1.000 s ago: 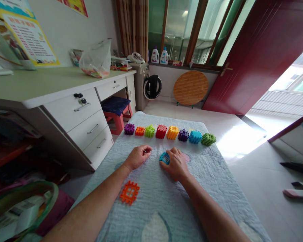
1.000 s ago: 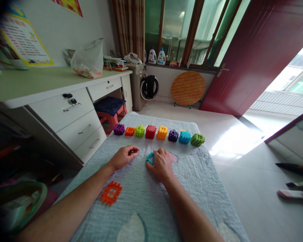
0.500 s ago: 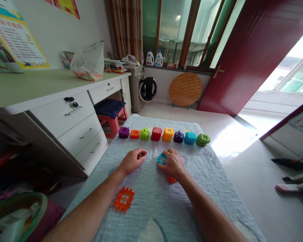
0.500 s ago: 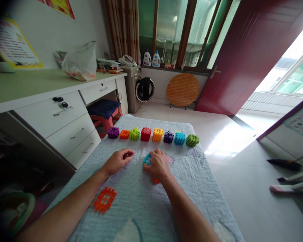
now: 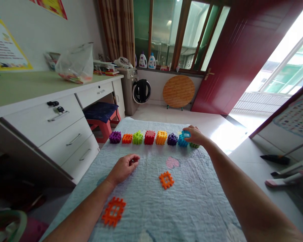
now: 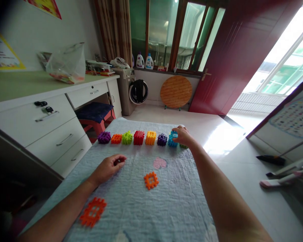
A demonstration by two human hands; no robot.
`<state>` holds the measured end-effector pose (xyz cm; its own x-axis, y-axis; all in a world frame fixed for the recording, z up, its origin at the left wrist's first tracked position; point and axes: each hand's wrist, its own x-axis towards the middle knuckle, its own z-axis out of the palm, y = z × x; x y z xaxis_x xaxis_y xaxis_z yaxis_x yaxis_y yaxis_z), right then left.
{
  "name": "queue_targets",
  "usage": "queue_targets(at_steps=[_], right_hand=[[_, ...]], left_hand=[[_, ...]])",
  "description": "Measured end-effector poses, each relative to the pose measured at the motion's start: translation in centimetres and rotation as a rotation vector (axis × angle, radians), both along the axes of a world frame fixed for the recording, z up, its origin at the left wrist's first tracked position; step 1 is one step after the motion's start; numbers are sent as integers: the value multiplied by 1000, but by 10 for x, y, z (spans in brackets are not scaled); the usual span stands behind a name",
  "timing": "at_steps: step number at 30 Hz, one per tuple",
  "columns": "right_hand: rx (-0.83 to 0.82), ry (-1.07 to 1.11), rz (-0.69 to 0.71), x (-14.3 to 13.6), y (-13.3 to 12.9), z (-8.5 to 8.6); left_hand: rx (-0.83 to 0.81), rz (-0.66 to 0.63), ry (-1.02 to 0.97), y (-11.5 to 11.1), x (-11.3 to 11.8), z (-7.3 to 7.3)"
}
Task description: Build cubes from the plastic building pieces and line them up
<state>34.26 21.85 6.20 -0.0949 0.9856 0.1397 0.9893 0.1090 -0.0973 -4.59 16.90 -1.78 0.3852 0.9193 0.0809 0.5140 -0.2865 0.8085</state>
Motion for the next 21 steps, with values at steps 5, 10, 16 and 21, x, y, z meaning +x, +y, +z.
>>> queue_targets(at_steps=[5, 10, 16, 21], right_hand=[[-109, -52, 21, 3, 8, -8], [-128, -63, 8, 2, 6, -14], [-144, -106, -10, -3, 8, -18], [-136, -127, -17, -1, 9, -17]], left_hand=[[3, -9, 22, 1, 0, -1], [13, -15, 31, 1, 1, 1], [17, -14, 33, 0, -1, 1], [19, -15, 33, 0, -1, 0]])
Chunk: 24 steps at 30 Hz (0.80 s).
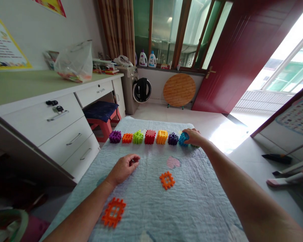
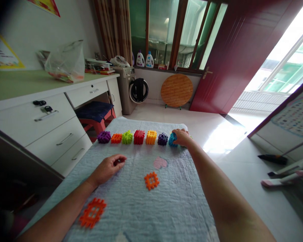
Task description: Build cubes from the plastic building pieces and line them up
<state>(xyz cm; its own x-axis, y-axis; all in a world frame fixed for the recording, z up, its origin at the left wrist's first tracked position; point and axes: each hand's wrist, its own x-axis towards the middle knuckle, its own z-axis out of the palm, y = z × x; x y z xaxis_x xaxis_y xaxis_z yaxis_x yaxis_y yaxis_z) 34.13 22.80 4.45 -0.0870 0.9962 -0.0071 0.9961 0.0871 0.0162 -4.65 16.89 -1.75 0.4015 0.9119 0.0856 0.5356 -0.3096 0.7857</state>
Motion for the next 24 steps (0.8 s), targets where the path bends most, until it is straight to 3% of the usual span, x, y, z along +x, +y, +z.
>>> queue_targets(at_steps=[24], right_hand=[[8, 10, 6, -1, 0, 0]], left_hand=[[0, 3, -16, -1, 0, 1]])
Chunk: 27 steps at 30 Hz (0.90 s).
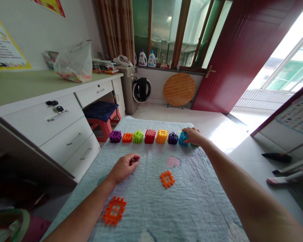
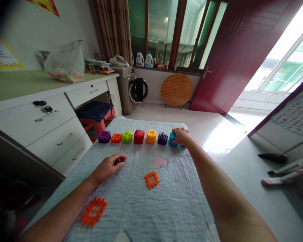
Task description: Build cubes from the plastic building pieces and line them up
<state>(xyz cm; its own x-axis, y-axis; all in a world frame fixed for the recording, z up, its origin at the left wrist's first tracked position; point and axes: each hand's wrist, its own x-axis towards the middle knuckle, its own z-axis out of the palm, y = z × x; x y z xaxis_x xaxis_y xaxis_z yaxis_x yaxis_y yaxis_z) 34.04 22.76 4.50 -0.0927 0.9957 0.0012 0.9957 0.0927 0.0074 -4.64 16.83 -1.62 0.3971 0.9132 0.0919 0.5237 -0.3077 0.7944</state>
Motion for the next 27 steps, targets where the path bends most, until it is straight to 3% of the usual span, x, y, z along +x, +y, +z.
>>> queue_targets(at_steps=[4, 7, 9, 10, 13, 15, 19, 27], right_hand=[[63, 28, -16, -2, -11, 12], [250, 141, -14, -14, -34, 27], [324, 261, 45, -33, -56, 33], [280, 330, 117, -45, -68, 33], [-75, 452, 333, -84, -105, 21], [-222, 425, 446, -106, -124, 8], [-213, 337, 475, -124, -138, -11], [-8, 486, 380, -130, -130, -34]], left_hand=[[6, -8, 4, -1, 0, 2], [4, -5, -2, -1, 0, 3], [3, 1, -11, -1, 0, 3], [1, 5, -18, -1, 1, 3], [-19, 17, -47, -1, 2, 2], [-52, 27, -85, -1, 2, 2], [-113, 33, -151, -1, 1, 2], [-222, -10, -275, 4, -8, 4]])
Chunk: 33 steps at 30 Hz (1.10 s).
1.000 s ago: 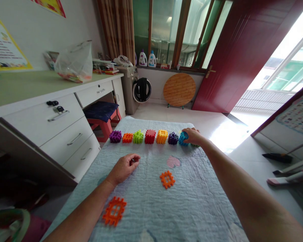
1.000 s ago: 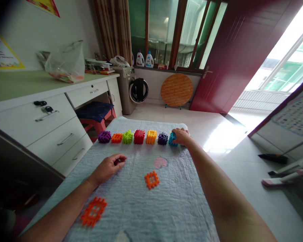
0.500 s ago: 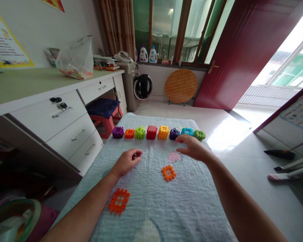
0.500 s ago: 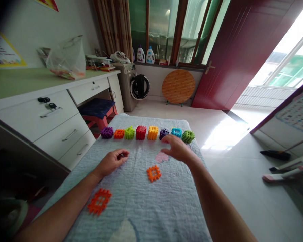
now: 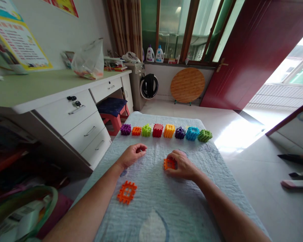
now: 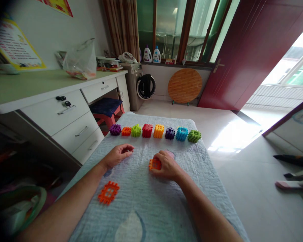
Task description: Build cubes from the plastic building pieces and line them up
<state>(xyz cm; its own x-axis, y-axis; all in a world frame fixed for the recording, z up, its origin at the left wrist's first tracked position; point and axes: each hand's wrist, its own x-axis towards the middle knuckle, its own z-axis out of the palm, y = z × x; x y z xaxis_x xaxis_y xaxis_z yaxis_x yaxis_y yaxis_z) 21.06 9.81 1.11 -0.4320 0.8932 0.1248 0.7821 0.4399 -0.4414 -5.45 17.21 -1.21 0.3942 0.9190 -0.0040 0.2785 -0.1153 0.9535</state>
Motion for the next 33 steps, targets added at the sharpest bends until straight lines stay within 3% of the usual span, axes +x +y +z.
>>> queue_targets(at_steps=[5, 9, 11, 15, 19, 22, 25, 29, 33], right_hand=[[102, -23, -112, -11, -2, -15], [185, 34, -127, -23, -9, -3], [189, 51, -21, -41, -19, 11], [124, -81, 342, -97, -40, 29], [151, -196, 429, -141, -46, 15], [171, -182, 430, -147, -43, 3], [126, -56, 363, -136, -39, 3], [-14, 166, 86, -118, -30, 7], [-40, 20, -92, -108, -21, 6]], left_hand=[[-69, -11, -31, 1, -4, 2], [-63, 5, -55, 0, -3, 0], [-75, 14, -80, 1, -3, -1], [-110, 22, -132, 1, -4, 1], [-138, 38, -135, 0, -5, 4], [-151, 29, -144, -1, -5, 4], [-164, 19, -154, 0, -6, 4], [-158, 13, -183, 1, -7, 2], [-160, 23, -189, 3, -7, 0]])
